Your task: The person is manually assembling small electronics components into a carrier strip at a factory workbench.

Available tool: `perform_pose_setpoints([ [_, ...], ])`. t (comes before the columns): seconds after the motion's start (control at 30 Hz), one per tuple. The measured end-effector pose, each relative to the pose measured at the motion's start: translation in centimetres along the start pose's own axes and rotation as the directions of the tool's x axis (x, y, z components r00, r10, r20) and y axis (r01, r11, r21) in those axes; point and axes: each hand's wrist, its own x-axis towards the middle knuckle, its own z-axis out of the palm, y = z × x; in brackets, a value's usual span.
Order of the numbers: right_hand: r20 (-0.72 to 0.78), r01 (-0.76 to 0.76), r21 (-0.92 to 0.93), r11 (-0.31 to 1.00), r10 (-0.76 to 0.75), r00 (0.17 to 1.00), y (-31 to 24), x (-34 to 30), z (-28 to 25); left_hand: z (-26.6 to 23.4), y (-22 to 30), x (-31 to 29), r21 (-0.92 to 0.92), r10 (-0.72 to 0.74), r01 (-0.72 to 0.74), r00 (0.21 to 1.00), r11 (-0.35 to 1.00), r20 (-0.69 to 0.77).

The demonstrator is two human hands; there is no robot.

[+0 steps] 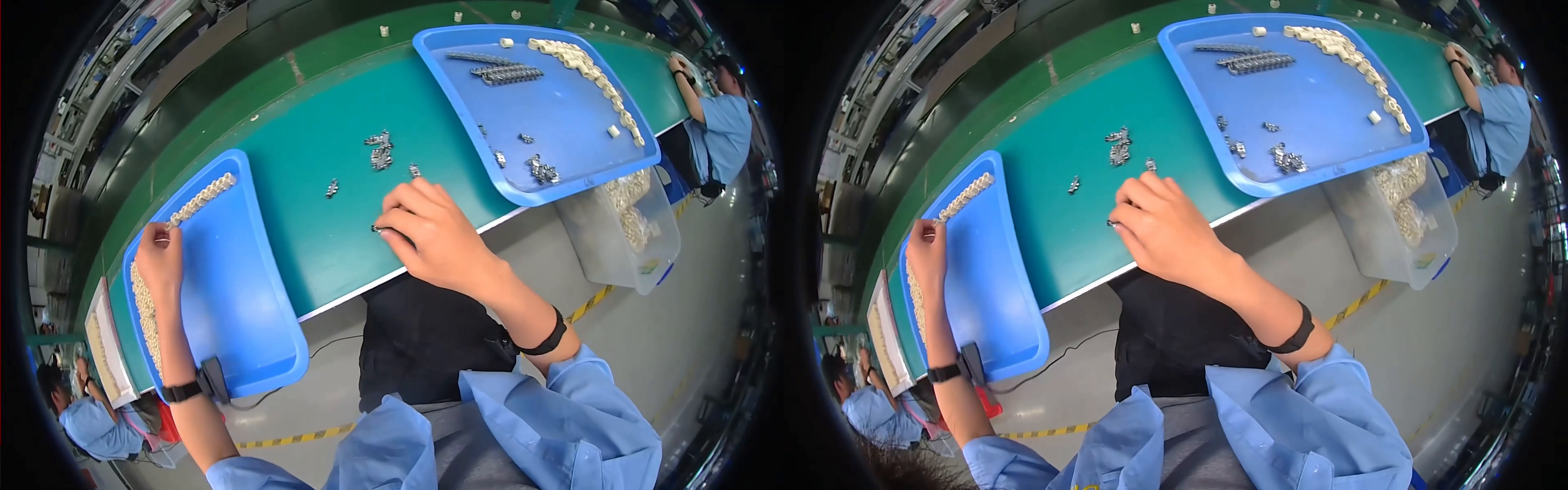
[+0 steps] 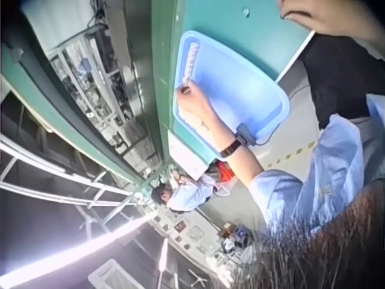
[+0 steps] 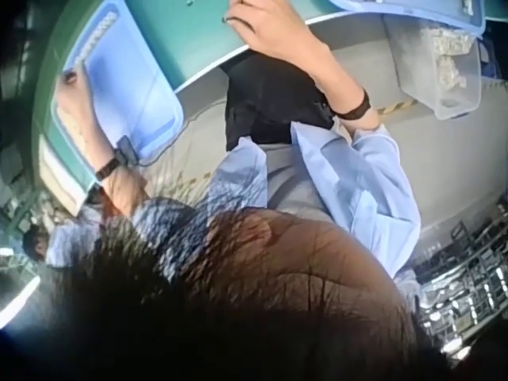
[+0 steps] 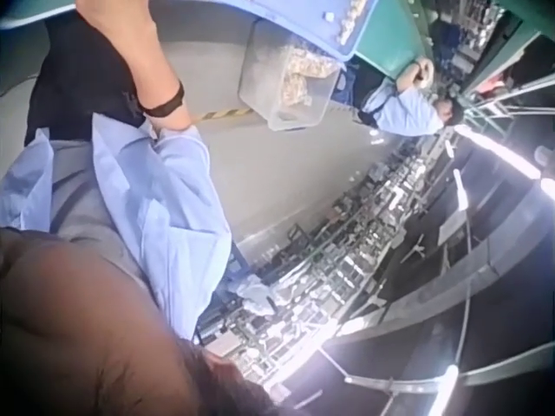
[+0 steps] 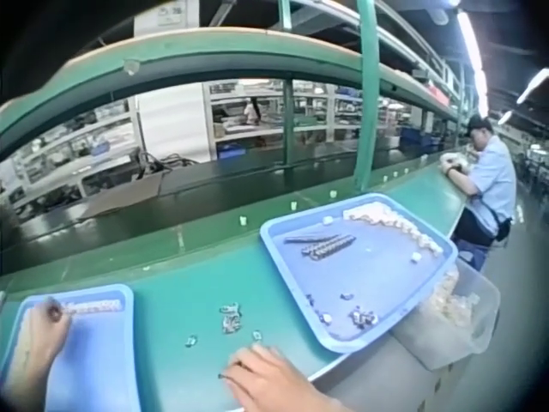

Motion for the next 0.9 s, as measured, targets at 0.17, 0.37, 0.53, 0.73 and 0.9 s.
perform_pose_setpoints([
  [0.17, -0.036, 0.064, -0.038, 0.997, -0.065, 0.997, 0.4, -0.5, 0.4, -2.7, 5.6, -2.4, -0.165, -0.052, 0.061, 0.997, 0.984, 0.062],
  [0.37, -0.008, 0.047, 0.006, 0.999, -0.046, 0.999, -0.8, 0.5, -0.2, -6.2, 12.8, -7.5, -0.378, 0.132, -0.130, 0.991, 0.917, -0.022],
  [0.53, 0.101, 0.094, -0.044, 0.995, -0.090, 0.991, -0.3, 1.3, -0.3, -7.7, 18.5, -13.0, -0.495, 0.393, -0.338, 0.920, 0.801, 0.008],
  [0.73, 0.027, -0.015, 0.432, 0.902, 0.004, 1.000, -2.0, 1.1, -2.1, -5.2, 21.9, -17.8, -0.688, 0.356, -0.258, 0.934, 0.678, 0.001],
  [0.9, 0.101, -0.165, 0.852, 0.496, 0.152, 0.983, -3.6, -1.1, -4.0, -3.9, 23.1, -19.5, -0.790, 0.271, -0.149, 0.962, 0.595, 0.023],
])
